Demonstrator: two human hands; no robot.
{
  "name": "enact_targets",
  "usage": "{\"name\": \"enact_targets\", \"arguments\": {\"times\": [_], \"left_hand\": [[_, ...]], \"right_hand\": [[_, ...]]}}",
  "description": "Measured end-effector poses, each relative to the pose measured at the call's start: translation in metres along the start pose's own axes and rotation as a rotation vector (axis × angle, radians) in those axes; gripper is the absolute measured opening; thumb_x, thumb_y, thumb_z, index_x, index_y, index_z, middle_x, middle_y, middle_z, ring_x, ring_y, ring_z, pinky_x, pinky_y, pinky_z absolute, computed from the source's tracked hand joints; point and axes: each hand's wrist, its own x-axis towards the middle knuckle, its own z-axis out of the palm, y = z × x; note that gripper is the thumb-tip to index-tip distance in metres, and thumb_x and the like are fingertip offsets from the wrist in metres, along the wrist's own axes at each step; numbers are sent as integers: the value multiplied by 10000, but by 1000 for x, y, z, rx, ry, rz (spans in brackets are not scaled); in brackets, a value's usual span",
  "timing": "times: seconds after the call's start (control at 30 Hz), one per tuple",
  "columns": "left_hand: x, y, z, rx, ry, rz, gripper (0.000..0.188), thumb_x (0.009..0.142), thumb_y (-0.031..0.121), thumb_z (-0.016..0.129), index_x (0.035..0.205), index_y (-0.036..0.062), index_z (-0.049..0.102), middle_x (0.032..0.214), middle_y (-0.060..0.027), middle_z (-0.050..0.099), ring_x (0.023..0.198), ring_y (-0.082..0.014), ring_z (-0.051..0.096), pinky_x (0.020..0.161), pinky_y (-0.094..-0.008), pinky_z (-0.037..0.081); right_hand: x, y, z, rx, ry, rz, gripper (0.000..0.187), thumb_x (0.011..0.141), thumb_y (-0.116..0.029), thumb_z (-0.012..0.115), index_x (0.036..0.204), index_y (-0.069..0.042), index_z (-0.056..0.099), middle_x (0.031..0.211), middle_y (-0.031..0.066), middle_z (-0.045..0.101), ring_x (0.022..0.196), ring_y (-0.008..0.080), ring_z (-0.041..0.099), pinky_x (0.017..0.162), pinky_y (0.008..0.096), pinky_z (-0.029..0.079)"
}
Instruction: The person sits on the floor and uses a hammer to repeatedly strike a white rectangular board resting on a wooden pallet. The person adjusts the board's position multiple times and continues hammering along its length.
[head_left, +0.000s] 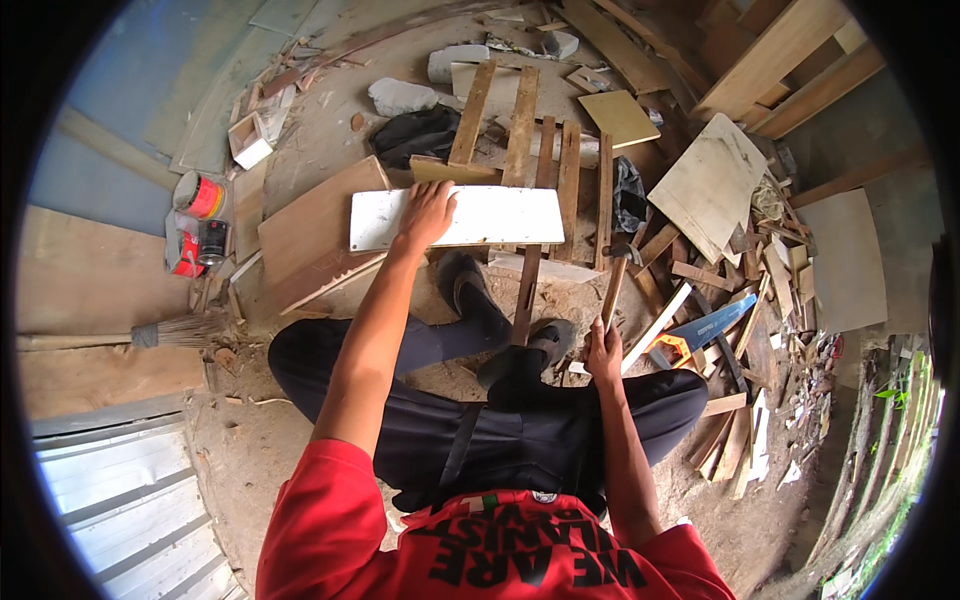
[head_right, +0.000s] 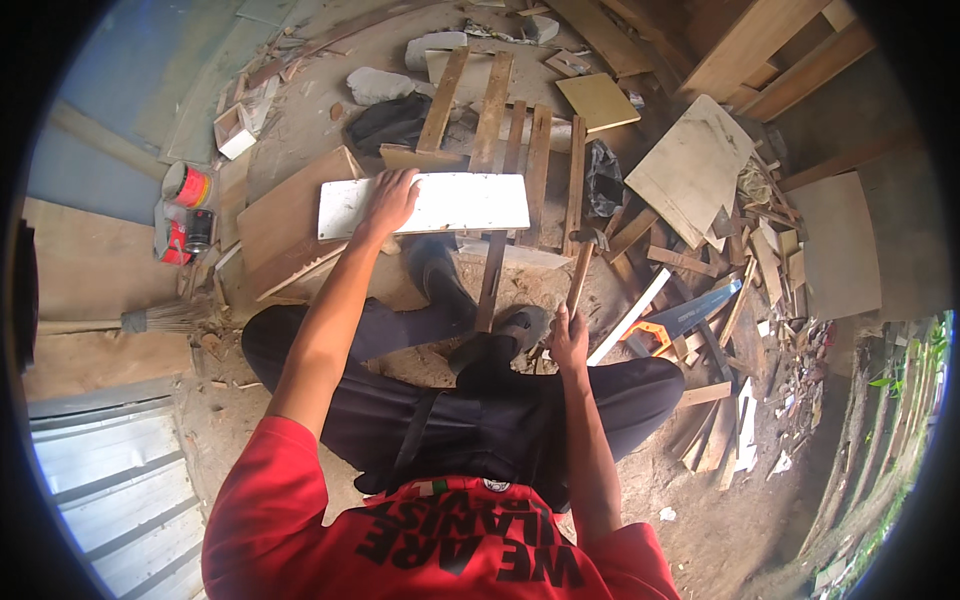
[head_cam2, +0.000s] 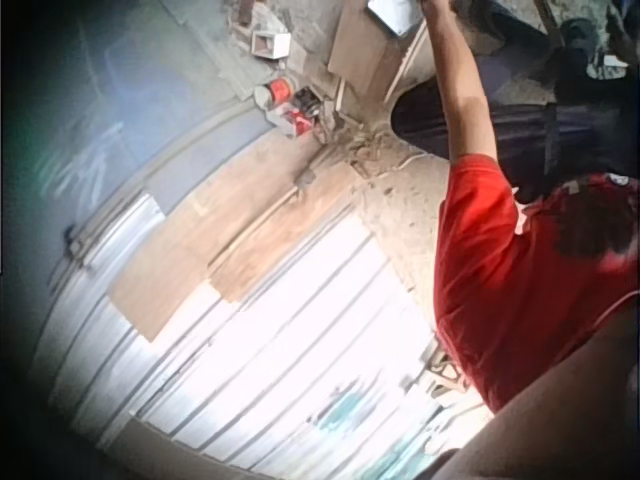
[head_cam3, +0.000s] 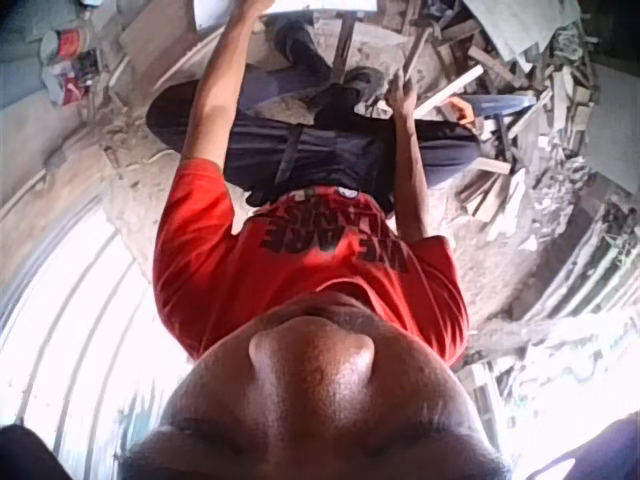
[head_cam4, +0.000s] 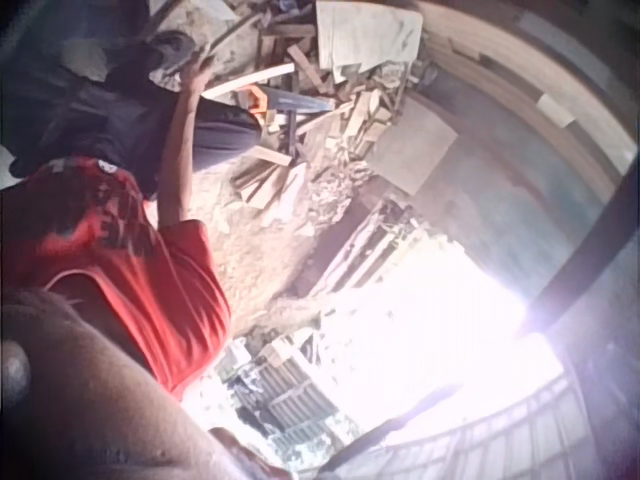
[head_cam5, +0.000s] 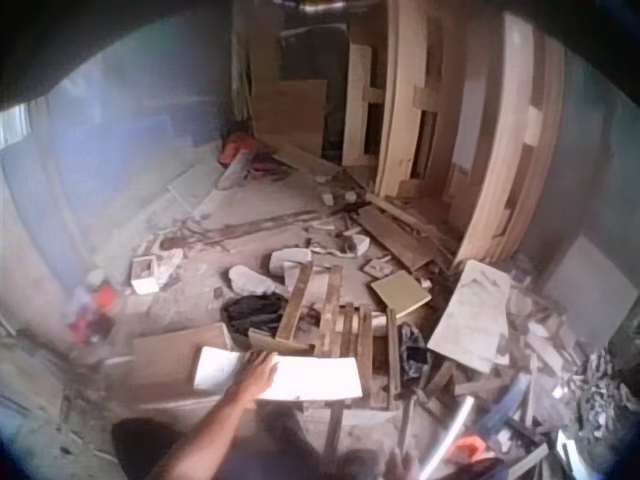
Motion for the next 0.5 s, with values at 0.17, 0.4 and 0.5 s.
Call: {"name": "enact_targets", "arguments": {"times": [0.17,0.4,0.5], "left_hand": [[3,-8,6,-158,-20,-47,374,1047,333,384,1194,62,595,1211,-142,644,1200,-300,550,1085,-446,341],[-6,-2,-3,-131,-19,-74,344,1039,301,400,1178,72,616,1185,-139,659,1164,-311,575,1060,-452,369],[-7,-6,-5,-109,-4,-73,344,1036,292,412,1177,61,623,1179,-141,663,1161,-310,580,1062,-445,371]], "right_hand": [[-12,7,-6,-104,-38,66,314,1046,-391,509,908,-112,469,597,-30,436,414,72,410,370,253,346],[-13,2,9,-158,26,-35,372,958,-354,681,878,-26,525,620,-1,503,520,82,494,466,274,408],[-18,-13,51,-52,45,-24,367,892,-287,782,889,-60,494,696,-10,543,582,72,521,486,241,429]]}}
